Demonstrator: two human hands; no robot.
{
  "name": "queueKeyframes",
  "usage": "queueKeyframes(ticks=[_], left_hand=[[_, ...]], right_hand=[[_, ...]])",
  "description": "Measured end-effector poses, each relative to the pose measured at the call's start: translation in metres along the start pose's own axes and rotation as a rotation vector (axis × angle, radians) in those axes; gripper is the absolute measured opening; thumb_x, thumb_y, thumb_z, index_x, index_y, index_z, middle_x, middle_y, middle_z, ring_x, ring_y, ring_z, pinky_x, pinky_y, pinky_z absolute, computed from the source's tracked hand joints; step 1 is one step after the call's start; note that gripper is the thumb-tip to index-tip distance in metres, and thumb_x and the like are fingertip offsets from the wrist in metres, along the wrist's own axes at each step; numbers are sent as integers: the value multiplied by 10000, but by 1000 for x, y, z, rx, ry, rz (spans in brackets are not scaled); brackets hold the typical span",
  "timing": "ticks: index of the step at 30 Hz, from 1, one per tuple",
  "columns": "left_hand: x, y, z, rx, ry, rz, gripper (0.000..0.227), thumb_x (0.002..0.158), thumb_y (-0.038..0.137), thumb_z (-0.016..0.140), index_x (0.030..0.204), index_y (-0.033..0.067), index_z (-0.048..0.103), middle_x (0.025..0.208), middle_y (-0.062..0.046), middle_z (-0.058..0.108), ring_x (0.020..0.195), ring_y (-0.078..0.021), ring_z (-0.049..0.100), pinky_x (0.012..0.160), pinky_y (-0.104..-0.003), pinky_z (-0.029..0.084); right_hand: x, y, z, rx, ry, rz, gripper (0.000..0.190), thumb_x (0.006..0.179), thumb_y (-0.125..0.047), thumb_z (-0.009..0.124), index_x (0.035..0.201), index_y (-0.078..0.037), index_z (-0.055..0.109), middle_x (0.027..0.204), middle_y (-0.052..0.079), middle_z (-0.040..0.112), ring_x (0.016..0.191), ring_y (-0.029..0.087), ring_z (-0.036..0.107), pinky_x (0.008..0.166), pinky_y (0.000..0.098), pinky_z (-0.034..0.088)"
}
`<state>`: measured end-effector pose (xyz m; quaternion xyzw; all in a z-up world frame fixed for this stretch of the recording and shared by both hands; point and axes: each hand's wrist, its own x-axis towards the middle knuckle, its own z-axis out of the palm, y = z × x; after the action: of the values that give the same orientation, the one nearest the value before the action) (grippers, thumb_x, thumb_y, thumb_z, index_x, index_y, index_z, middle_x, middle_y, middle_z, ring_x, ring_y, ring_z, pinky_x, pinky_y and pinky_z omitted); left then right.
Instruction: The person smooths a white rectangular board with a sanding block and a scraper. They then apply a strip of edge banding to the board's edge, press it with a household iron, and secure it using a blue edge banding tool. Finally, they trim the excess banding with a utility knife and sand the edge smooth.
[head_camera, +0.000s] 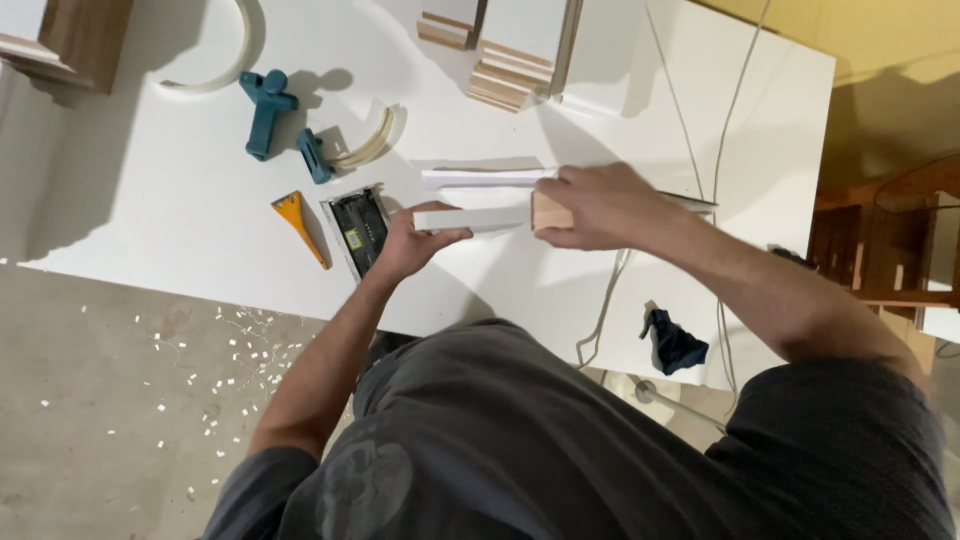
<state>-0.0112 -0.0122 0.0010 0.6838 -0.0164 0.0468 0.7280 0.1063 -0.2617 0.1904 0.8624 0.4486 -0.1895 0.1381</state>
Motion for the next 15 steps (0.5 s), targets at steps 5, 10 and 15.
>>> queueKeyframes(ticks=[5, 10, 15], left_hand=[[1, 10, 4, 20, 12, 33, 350, 776, 128, 949, 1072, 29, 790, 1001, -216, 775, 972, -304, 744, 859, -452, 565], [0, 6, 4, -26, 17, 2, 332, 782, 128, 942, 1067, 47, 792, 970, -179, 780, 937, -233, 727, 848, -413, 559], [7, -49, 0, -10, 23, 11, 319, 785, 124, 944, 1068, 79, 804, 941, -137, 786, 904, -194, 724, 818, -375, 563]], right_hand=[[23, -10, 17, -27, 58, -109, 655, 899, -603, 549, 1415, -199, 550, 962, 57, 643, 867, 326, 734, 737, 508, 589], [44, -38, -3, -65, 39, -190, 597, 909, -561, 569, 1307, -118, 610, 914, 91, 660, 818, 351, 745, 696, 513, 586], [75, -65, -9, -49, 59, -270, 578, 910, -550, 586, 1295, -119, 597, 891, 95, 650, 784, 371, 746, 671, 524, 578]])
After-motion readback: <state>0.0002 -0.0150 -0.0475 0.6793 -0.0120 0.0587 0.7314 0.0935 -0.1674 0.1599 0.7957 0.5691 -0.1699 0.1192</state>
